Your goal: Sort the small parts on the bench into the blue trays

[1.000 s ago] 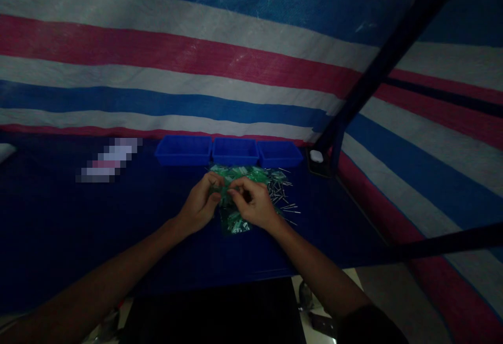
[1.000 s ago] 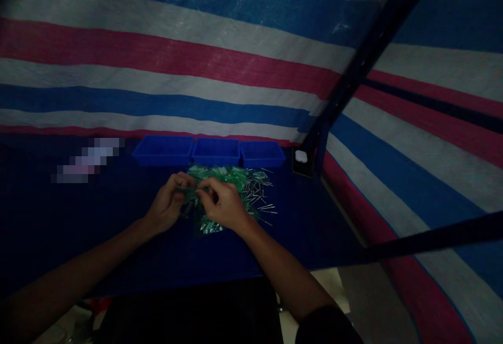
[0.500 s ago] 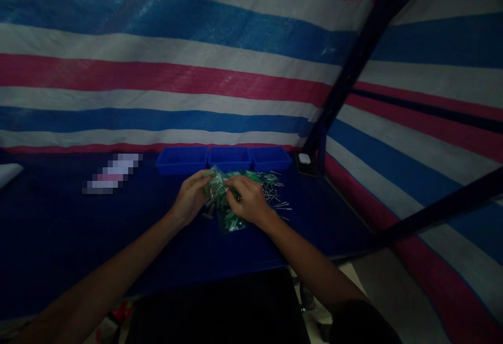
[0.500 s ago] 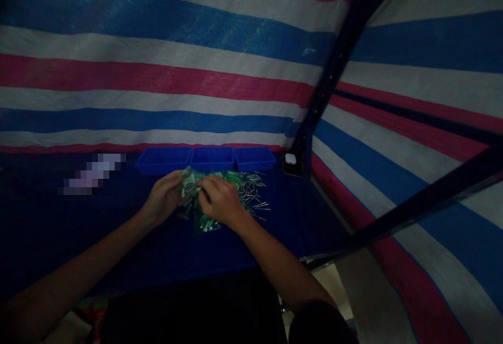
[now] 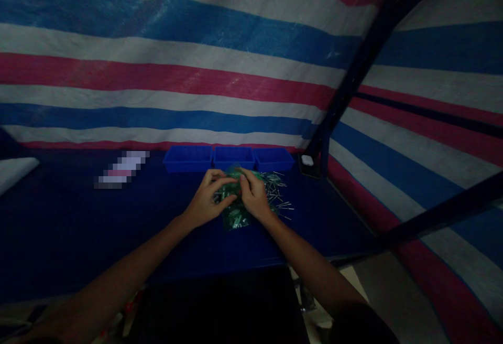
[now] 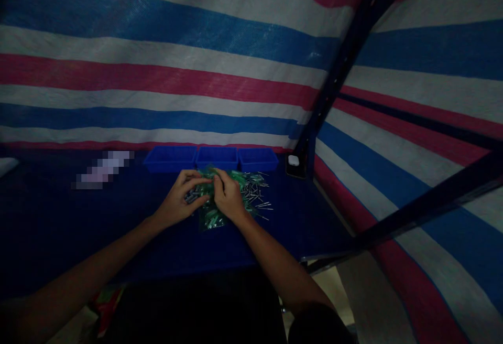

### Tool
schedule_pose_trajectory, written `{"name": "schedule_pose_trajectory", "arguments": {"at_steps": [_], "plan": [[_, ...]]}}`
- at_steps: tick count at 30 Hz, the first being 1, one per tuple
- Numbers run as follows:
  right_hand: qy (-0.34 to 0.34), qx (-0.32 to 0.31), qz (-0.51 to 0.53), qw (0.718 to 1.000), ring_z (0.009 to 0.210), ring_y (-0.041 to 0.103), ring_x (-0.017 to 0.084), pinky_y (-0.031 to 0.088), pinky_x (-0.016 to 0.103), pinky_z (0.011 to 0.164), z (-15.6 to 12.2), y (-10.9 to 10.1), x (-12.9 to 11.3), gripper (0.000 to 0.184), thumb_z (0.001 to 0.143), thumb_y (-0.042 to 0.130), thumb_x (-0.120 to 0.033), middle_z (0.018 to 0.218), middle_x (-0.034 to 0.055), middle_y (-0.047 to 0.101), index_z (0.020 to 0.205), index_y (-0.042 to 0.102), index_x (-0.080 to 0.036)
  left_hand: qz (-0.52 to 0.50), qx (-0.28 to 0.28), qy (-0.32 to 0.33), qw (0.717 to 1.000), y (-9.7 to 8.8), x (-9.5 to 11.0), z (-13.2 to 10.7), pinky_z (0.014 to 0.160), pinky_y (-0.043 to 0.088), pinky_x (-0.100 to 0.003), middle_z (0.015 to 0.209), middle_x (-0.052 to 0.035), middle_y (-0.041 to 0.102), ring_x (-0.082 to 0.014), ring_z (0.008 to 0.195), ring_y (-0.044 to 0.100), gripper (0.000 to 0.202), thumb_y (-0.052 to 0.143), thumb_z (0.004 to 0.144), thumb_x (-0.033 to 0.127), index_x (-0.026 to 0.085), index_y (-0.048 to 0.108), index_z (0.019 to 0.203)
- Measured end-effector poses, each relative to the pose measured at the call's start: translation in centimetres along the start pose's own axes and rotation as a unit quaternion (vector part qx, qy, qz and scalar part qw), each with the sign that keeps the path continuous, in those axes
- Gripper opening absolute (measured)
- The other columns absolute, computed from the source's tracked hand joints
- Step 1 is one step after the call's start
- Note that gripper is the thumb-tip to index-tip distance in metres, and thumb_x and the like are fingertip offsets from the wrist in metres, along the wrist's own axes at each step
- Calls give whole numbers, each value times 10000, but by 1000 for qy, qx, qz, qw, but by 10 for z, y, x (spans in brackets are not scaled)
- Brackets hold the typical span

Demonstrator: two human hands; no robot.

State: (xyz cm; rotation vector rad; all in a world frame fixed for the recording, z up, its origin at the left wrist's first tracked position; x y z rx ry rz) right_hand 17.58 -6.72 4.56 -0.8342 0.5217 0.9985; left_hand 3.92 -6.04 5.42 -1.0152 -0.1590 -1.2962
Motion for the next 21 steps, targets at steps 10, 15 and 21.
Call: {"name": "schedule_pose_trajectory", "arguments": {"at_steps": [10, 15, 21], "plan": [[-195, -98, -180, 959, 1052, 474, 188, 463, 328, 800, -9, 6, -17, 477, 747, 430, -28, 1217, 67, 440, 1114, 580, -295, -357, 41, -281, 890, 0, -35, 2, 397, 324, -168, 575, 29, 500, -63, 447, 437, 322, 651, 660, 429, 135, 573, 769], [-177, -60, -157, 970, 1054, 472, 185, 459, 344, 835, -8, 4, -15, 426, 756, 420, -48, 1208, 77, 430, 1101, 571, -247, -348, 97, -299, 883, -15, -47, 13, 375, 323, -150, 576, 30, 523, -42, 419, 435, 258, 674, 657, 348, 128, 580, 753], [-156, -7, -121, 980, 909, 505, 157, 451, 312, 798, -4, -3, -11, 258, 803, 431, -134, 963, 69, 498, 966, 619, -201, -283, 248, -348, 858, -48, -70, 21, 443, 431, -184, 742, -41, 583, -86, 525, 557, 292, 577, 756, 418, 145, 549, 855]]}}
Point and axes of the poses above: each hand's wrist, its own z-axis towards the middle knuckle, its own y-axis out of the palm, x = y × z, the point moved 4 cm from there along z, towards the middle knuckle
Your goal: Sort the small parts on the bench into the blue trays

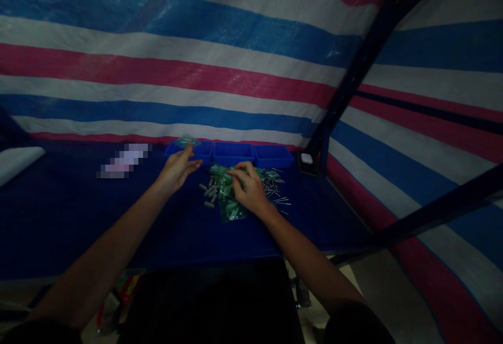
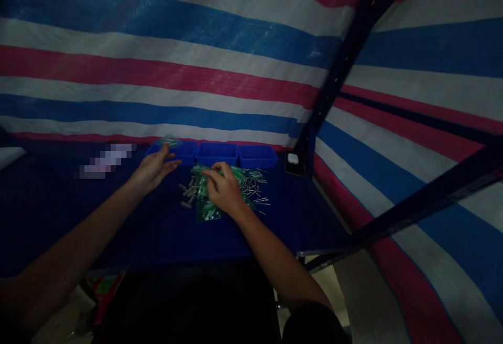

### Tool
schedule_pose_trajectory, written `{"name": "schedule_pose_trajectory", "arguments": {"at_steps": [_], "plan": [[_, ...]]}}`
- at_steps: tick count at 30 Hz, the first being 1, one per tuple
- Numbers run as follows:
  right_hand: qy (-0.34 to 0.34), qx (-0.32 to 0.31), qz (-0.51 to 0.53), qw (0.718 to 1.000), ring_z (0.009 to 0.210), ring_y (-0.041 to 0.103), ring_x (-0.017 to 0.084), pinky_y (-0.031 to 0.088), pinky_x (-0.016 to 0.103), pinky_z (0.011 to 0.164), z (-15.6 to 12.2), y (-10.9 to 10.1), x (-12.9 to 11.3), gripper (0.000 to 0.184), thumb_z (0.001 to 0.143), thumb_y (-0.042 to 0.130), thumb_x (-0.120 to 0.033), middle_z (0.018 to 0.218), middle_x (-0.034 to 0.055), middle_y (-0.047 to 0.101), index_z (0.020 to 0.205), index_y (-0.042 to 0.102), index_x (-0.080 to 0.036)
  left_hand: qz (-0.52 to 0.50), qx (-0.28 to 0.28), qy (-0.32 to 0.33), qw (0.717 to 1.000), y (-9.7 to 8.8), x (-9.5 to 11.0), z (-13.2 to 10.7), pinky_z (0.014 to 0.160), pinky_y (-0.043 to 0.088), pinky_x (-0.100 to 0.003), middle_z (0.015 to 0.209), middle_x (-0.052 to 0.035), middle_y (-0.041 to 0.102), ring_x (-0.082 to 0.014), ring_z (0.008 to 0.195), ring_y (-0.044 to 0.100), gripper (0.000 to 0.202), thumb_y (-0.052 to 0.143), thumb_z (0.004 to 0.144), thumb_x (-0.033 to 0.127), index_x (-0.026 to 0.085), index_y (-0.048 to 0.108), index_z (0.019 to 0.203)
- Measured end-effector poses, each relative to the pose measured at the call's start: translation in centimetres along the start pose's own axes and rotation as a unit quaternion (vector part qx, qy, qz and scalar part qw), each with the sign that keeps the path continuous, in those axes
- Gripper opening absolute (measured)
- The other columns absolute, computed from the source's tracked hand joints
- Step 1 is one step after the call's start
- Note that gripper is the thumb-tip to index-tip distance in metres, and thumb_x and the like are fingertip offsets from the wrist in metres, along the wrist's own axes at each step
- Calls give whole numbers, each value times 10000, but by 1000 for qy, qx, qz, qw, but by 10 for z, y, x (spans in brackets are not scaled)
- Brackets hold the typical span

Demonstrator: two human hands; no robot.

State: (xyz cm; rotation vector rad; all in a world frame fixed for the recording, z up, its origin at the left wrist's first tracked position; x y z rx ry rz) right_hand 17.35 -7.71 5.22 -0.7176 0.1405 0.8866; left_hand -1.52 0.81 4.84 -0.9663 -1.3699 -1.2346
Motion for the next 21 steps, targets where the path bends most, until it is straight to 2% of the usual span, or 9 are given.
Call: {"name": "schedule_pose_trajectory", "arguments": {"at_steps": [2, 4, 6, 9, 11, 14, 18, 21], "plan": [[3, 4, 1, 1000, 871, 504, 150, 442, 295, 782, 1, -1, 0, 241, 815, 422, -152, 900, 61, 510, 939, 626, -186, 106, -30, 10, 994, 3, -8, -5, 399, 395, -190, 731, -35, 580, -88, 475, 527, 376, 571, 743, 456, 136, 556, 941], [15, -1, -10, 1000, 845, 500, 152, 428, 296, 779, 2, -2, 2, 233, 823, 419, -170, 851, 54, 528, 928, 627, -181, 206, -81, 52, 974, 12, -17, -15, 408, 381, -199, 721, -31, 585, -99, 478, 512, 397, 583, 722, 452, 133, 585, 958], [35, -11, -25, 999, 835, 499, 158, 413, 301, 786, 3, -1, 7, 226, 831, 419, -192, 828, 50, 551, 926, 625, -182, 287, -127, 134, 940, 23, -22, -27, 488, 407, -215, 738, -35, 594, -117, 547, 524, 339, 594, 703, 424, 143, 633, 888], [63, -27, -42, 997, 847, 506, 166, 394, 307, 808, 3, 1, 15, 218, 834, 423, -207, 839, 50, 588, 919, 622, -185, 373, -148, 264, 877, 33, -20, -40, 599, 411, -233, 725, -26, 576, -130, 620, 519, 260, 593, 688, 394, 167, 664, 794], [70, -36, -46, 996, 848, 518, 167, 388, 306, 814, 3, 2, 19, 213, 831, 425, -201, 847, 48, 610, 908, 623, -185, 400, -150, 289, 857, 34, -18, -42, 591, 397, -234, 688, -16, 560, -126, 597, 503, 265, 588, 684, 400, 171, 666, 791], [67, -52, -44, 995, 830, 542, 160, 394, 293, 793, 2, 5, 19, 211, 828, 428, -196, 867, 41, 638, 912, 622, -188, 401, -179, 241, 866, 31, -20, -40, 516, 363, -217, 617, -3, 558, -112, 523, 476, 287, 584, 681, 417, 165, 664, 793], [62, -76, -40, 994, 720, 552, 144, 404, 266, 700, 1, 7, 12, 207, 823, 437, -216, 804, 25, 647, 915, 622, -204, 336, -222, 167, 900, 32, -27, -38, 442, 320, -202, 505, 20, 527, -98, 444, 440, 264, 590, 672, 411, 155, 639, 714], [88, -75, -24, 993, 618, 526, 125, 388, 244, 621, 1, 6, 8, 189, 819, 444, -247, 687, 8, 614, 836, 626, -197, 254, -205, 165, 931, 33, -23, -39, 446, 340, -197, 528, 21, 535, -101, 465, 467, 243, 578, 692, 393, 152, 601, 698]]}}
Point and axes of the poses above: each hand's wrist, its own z-axis towards the middle knuckle, its own y-axis out of the palm, x = y × z, the point moved 4 cm from there along z, towards the middle knuckle
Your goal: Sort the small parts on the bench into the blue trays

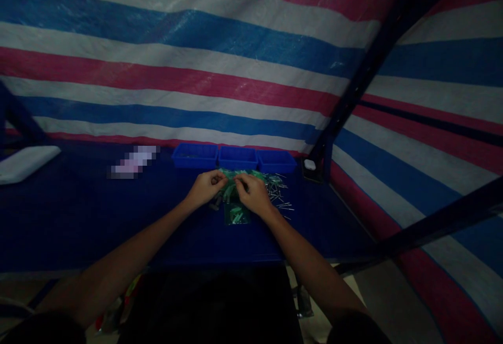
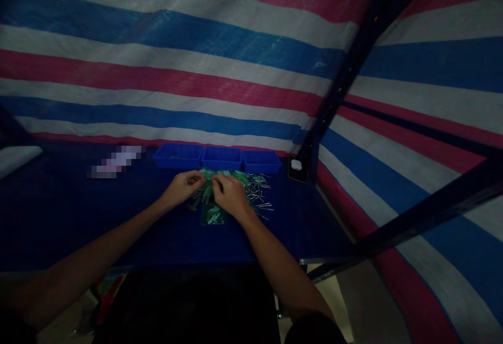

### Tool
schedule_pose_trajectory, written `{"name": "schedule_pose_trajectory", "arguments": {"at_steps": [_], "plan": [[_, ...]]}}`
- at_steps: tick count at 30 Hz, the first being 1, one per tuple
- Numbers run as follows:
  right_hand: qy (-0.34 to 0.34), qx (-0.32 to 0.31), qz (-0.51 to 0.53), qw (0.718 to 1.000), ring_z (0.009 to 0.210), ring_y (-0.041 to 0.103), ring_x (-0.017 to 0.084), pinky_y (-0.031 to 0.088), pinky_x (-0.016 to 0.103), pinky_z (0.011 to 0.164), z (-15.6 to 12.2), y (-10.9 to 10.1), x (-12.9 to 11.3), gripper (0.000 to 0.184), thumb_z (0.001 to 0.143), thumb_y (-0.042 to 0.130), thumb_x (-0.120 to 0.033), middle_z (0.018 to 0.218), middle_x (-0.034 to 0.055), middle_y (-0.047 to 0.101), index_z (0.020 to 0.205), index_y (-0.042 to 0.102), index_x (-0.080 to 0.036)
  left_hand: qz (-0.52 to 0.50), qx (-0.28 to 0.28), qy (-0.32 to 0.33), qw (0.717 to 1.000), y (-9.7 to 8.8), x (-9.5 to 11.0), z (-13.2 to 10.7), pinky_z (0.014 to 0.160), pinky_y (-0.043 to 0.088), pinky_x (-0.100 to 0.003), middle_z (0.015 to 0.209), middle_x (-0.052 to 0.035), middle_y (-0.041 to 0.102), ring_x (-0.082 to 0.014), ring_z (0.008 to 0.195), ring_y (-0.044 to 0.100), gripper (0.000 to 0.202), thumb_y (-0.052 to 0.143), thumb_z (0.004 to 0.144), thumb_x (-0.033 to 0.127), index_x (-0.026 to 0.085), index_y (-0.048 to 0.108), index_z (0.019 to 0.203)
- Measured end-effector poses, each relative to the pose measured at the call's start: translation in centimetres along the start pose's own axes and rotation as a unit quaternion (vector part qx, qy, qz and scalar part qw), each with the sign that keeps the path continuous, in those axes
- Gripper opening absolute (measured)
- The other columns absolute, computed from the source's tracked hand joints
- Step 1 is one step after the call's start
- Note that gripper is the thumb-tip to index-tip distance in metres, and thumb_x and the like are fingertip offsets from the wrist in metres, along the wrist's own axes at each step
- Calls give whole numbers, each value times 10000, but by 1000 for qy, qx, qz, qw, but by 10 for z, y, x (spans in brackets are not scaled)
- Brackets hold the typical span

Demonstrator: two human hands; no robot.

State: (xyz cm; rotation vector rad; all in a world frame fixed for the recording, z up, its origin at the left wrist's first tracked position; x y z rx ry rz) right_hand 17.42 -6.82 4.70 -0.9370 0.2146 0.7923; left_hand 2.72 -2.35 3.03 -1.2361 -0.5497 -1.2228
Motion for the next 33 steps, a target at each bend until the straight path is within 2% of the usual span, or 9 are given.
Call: {"name": "schedule_pose_trajectory", "arguments": {"at_steps": [4, 8, 11, 14, 17, 20, 22, 28, 33], "plan": [[134, 11, 120, 984, 488, 470, 98, 341, 215, 494, 4, 0, 4, 361, 813, 432, -456, 516, -26, 516, 651, 585, -173, 12, 100, 60, 993, -12, 17, -7, 515, 396, -209, 653, -7, 588, -115, 555, 526, 229, 534, 750, 365, 152, 592, 809], [233, -30, 303, 924, 449, 483, 96, 343, 204, 436, 8, 15, 3, 477, 822, 335, -543, 492, -20, 510, 634, 550, -161, 113, 34, 183, 976, -8, 36, -16, 634, 422, -242, 735, -33, 622, -135, 660, 560, 189, 506, 785, 315, 173, 624, 826], [224, 18, 281, 933, 463, 477, 102, 360, 211, 446, 9, 19, 2, 346, 798, 445, -452, 514, -21, 526, 643, 543, -159, 127, -14, 223, 966, -2, 39, -18, 681, 413, -254, 731, -32, 616, -139, 689, 558, 190, 493, 797, 304, 181, 637, 806], [143, 73, 188, 969, 566, 521, 116, 402, 223, 536, 9, 11, 0, 230, 811, 453, -326, 652, 4, 597, 776, 601, -154, 69, -2, 171, 983, -3, 35, -15, 634, 404, -247, 720, -30, 610, -139, 662, 539, 217, 538, 761, 363, 171, 639, 776], [31, 44, 61, 997, 670, 548, 126, 411, 230, 633, 12, 5, -2, 256, 834, 416, -235, 753, 15, 624, 963, 634, -202, -100, 27, 33, 994, -9, 23, -9, 521, 372, -223, 667, -32, 594, -124, 580, 513, 377, 504, 744, 498, 141, 622, 749], [-44, -21, -81, 996, 691, 544, 135, 397, 229, 640, 22, 4, -1, 336, 807, 446, -170, 752, 17, 618, 1081, 611, -270, -239, 39, -116, 963, -12, 7, -4, 429, 301, -191, 633, -25, 579, -94, 501, 484, 466, 490, 710, 578, 126, 601, 735], [-63, -42, -131, 989, 687, 541, 139, 394, 232, 631, 32, 5, -1, 401, 781, 451, -128, 746, 16, 618, 1119, 590, -293, -267, 42, -166, 948, -16, 0, -1, 410, 271, -174, 630, -5, 569, -76, 485, 472, 390, 610, 635, 507, 130, 589, 732], [-49, -23, -29, 998, 718, 555, 129, 411, 235, 670, 42, 14, -12, 474, 742, 388, -63, 846, 2, 652, 1112, 594, -277, -285, 64, -146, 945, -27, -7, 4, 437, 300, -164, 595, 33, 503, -67, 507, 454, 264, 665, 582, 345, 142, 568, 721], [49, 41, 84, 994, 469, 430, 92, 338, 214, 507, 28, 8, -14, 339, 772, 409, -183, 549, -36, 537, 1034, 623, -202, -134, 159, 1, 978, -40, 3, 4, 502, 351, -197, 648, 15, 515, -99, 579, 484, 172, 552, 709, 319, 156, 538, 763]]}}
Point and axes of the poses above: each hand's wrist, its own z-axis towards the middle knuckle, its own y-axis out of the palm, x = y × z, the point moved 4 cm from there along z, towards the middle knuckle
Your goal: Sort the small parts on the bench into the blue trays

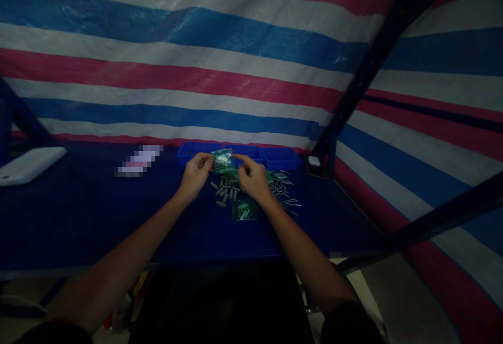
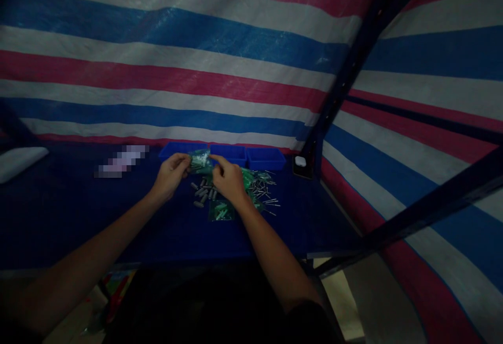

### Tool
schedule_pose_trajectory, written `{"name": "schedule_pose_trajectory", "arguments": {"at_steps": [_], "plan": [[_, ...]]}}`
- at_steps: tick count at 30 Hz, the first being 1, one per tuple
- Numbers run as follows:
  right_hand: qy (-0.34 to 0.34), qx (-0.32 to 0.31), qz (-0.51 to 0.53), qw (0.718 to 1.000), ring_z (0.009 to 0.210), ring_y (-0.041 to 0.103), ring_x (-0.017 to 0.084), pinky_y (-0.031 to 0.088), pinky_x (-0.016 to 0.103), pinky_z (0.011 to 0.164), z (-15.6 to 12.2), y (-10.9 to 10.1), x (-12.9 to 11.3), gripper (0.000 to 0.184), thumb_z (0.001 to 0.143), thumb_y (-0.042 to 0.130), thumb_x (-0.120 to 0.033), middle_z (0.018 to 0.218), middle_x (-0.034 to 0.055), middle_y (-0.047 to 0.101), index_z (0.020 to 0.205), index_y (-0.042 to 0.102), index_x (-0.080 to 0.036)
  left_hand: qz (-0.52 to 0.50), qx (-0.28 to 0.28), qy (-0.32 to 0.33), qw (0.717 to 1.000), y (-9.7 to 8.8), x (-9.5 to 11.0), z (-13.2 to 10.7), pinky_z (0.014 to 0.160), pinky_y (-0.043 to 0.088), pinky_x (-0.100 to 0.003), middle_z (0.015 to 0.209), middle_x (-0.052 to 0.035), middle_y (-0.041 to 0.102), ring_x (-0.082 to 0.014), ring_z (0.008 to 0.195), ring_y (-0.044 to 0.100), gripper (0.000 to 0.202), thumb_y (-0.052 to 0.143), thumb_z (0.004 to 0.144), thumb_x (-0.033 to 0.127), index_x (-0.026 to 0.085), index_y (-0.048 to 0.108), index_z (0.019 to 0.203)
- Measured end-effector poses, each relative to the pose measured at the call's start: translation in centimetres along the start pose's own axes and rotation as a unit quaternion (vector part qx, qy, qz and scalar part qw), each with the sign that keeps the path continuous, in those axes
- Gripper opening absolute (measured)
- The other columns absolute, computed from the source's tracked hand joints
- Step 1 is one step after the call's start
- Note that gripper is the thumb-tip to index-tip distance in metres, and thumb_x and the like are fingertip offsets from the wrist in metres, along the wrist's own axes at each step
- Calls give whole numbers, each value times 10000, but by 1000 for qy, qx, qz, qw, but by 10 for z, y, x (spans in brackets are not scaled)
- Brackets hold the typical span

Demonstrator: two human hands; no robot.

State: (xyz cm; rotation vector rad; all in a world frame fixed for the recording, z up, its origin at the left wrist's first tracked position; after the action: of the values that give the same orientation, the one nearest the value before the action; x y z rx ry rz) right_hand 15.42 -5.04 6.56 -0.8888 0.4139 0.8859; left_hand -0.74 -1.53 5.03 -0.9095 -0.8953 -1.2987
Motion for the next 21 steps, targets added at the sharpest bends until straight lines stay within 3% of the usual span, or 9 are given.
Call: {"name": "schedule_pose_trajectory", "arguments": {"at_steps": [3, 6, 8, 10, 13, 17, 19, 21], "plan": [[94, 25, 95, 991, 417, 347, 72, 276, 207, 455, -3, -5, 6, 302, 785, 451, -374, 461, -53, 425, 794, 656, -152, 153, 21, 152, 976, 2, 12, -7, 551, 379, -217, 718, -5, 529, -119, 649, 499, 112, 487, 769, 262, 161, 529, 794], [171, -32, 191, 966, 381, 317, 70, 253, 210, 431, -3, 2, 13, 499, 792, 374, -545, 393, -61, 346, 651, 633, -142, 256, -34, 290, 921, 14, 21, -19, 644, 410, -257, 776, -33, 543, -148, 744, 507, 106, 455, 802, 215, 159, 544, 818], [204, -37, 216, 954, 362, 302, 73, 240, 214, 418, -2, 6, 18, 512, 793, 364, -554, 367, -66, 320, 599, 606, -147, 287, -75, 351, 888, 21, 23, -26, 730, 413, -294, 823, -53, 559, -167, 813, 504, 128, 444, 818, 198, 161, 564, 841], [201, -8, 200, 959, 374, 313, 75, 239, 215, 420, -2, 6, 22, 440, 782, 425, -498, 377, -65, 336, 544, 564, -155, 298, -96, 366, 876, 25, 23, -30, 768, 406, -316, 852, -63, 575, -176, 836, 502, 158, 435, 831, 203, 168, 586, 856], [130, 37, 132, 982, 441, 374, 89, 272, 215, 455, -1, 2, 20, 346, 787, 454, -382, 439, -49, 401, 557, 575, -154, 261, -105, 304, 910, 24, 19, -26, 748, 408, -311, 817, -57, 605, -177, 805, 522, 178, 466, 824, 272, 171, 612, 838], [-20, 54, 17, 998, 587, 472, 114, 356, 228, 576, -3, 0, 7, 256, 804, 449, -271, 606, -7, 522, 823, 684, -171, 71, -102, 51, 991, 17, 3, -12, 516, 385, -235, 683, -47, 604, -145, 613, 537, 402, 406, 811, 488, 145, 609, 867], [-58, 41, -13, 997, 638, 497, 116, 382, 230, 627, -5, 3, 3, 266, 792, 460, -214, 685, 10, 555, 944, 676, -192, -40, -109, -73, 991, 15, -6, -9, 428, 323, -204, 646, -50, 594, -124, 527, 515, 521, 340, 791, 581, 132, 600, 837], [-73, 25, -23, 997, 686, 514, 117, 399, 231, 665, -7, 6, 1, 310, 766, 459, -152, 762, 19, 575, 994, 662, -209, -100, -96, -141, 980, 13, -11, -7, 401, 290, -184, 649, -45, 592, -106, 494, 502, 495, 424, 737, 594, 130, 588, 790]]}}
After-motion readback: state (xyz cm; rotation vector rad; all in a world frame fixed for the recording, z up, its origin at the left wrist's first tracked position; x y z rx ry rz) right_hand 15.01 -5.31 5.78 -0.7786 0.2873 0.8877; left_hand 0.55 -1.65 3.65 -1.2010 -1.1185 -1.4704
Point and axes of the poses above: each hand's wrist, its own z-axis towards the middle knuckle, its own y-axis out of the palm, x = y × z, the point moved 4 cm from there along z, towards the middle knuckle
